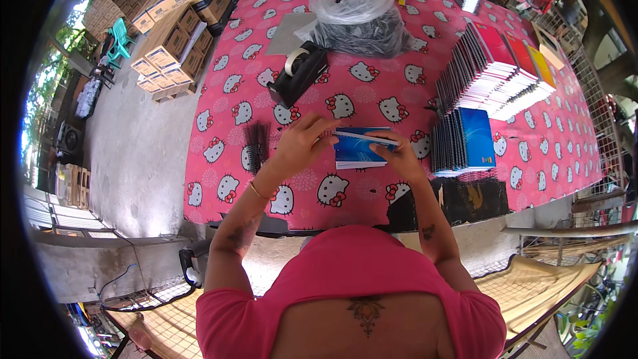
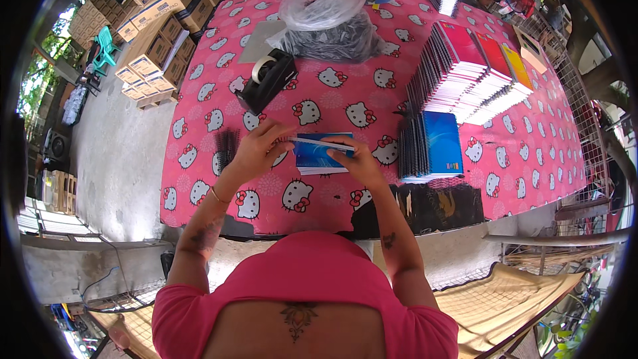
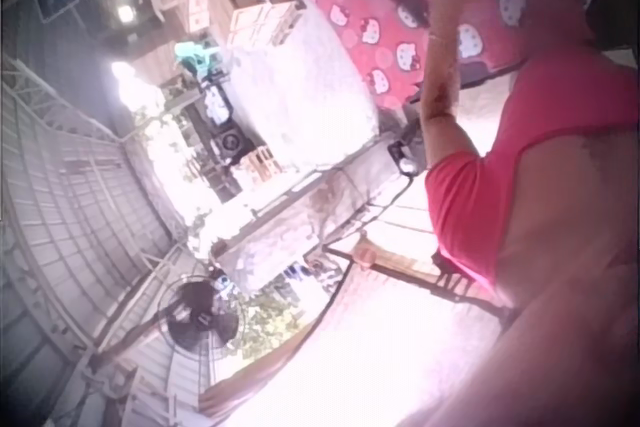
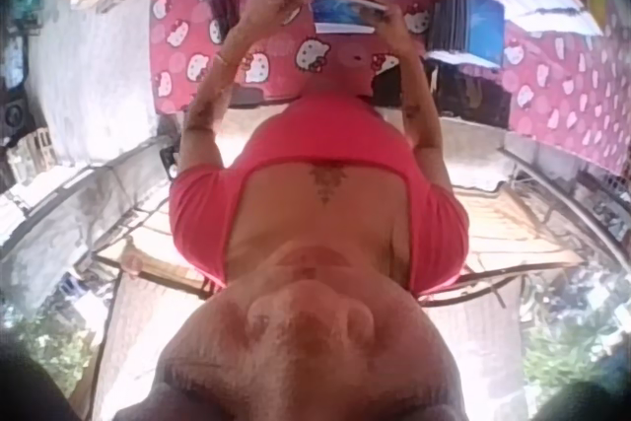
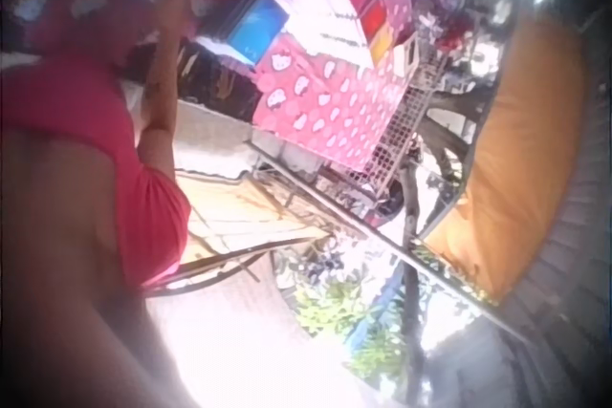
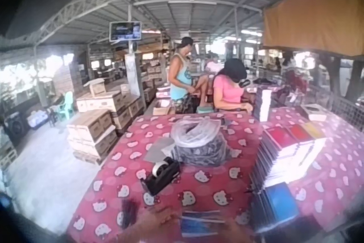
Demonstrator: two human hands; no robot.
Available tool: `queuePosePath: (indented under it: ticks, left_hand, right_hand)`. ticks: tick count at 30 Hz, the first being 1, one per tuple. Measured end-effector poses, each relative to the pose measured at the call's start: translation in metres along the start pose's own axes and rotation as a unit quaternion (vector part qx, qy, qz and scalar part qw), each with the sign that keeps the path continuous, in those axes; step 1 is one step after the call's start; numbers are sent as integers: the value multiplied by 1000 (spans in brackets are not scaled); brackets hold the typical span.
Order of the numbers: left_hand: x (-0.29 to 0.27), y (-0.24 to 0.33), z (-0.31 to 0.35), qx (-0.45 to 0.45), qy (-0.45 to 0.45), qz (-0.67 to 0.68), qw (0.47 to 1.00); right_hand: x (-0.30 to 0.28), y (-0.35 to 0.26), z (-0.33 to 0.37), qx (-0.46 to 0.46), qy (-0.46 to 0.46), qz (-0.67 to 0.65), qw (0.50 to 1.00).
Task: The person tapes the spines of notebooks and stacks them. They apply blue adhesive tape to the edge of each notebook, smooth it down by hand, and then place the finished notebook onto a stack on the table.
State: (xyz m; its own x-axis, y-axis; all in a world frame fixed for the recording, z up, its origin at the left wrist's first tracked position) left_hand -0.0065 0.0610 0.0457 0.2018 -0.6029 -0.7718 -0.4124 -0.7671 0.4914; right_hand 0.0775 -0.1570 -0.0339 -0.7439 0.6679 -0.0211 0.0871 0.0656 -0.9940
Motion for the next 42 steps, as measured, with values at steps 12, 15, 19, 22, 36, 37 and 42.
queuePosePath:
  ticks: [12, 15, 19, 22, 36, 37, 42]
  left_hand:
    - [62, 30, 37, -69, 71, -283, 954]
    - [50, 18, 23, -59, 53, -241, 967]
    - [26, -39, 7, -52, -106, -64, 991]
    - [20, -26, 1, -123, -116, 107, 980]
    - [38, -23, 23, -87, -102, -144, 980]
    - [33, -33, 11, -82, -179, -78, 977]
    - [23, -9, 1, -43, -83, -119, 988]
  right_hand:
    - [6, 2, 2, -17, 20, 17, 1000]
    - [5, 7, 2, -42, 32, 30, 998]
    - [10, 3, 0, -59, 37, 23, 997]
    - [7, 6, 0, -48, 34, 18, 998]
    - [12, 0, 3, -37, 33, 54, 997]
    - [10, -2, 2, -64, 30, 81, 994]
    - [8, -4, 3, -68, 36, 87, 993]
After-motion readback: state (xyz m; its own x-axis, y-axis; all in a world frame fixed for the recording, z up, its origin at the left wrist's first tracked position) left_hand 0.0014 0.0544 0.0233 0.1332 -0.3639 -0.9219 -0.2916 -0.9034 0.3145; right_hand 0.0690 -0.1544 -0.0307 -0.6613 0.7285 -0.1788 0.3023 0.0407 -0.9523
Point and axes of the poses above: each hand's wrist, its own z-axis away from the middle knuckle, its own x-axis out of the palm, y = z × x, the point moved 4 cm from there along -z, towards the middle knuckle, and after that the axes turned 7 degrees about -y, right-handed, at the moved point
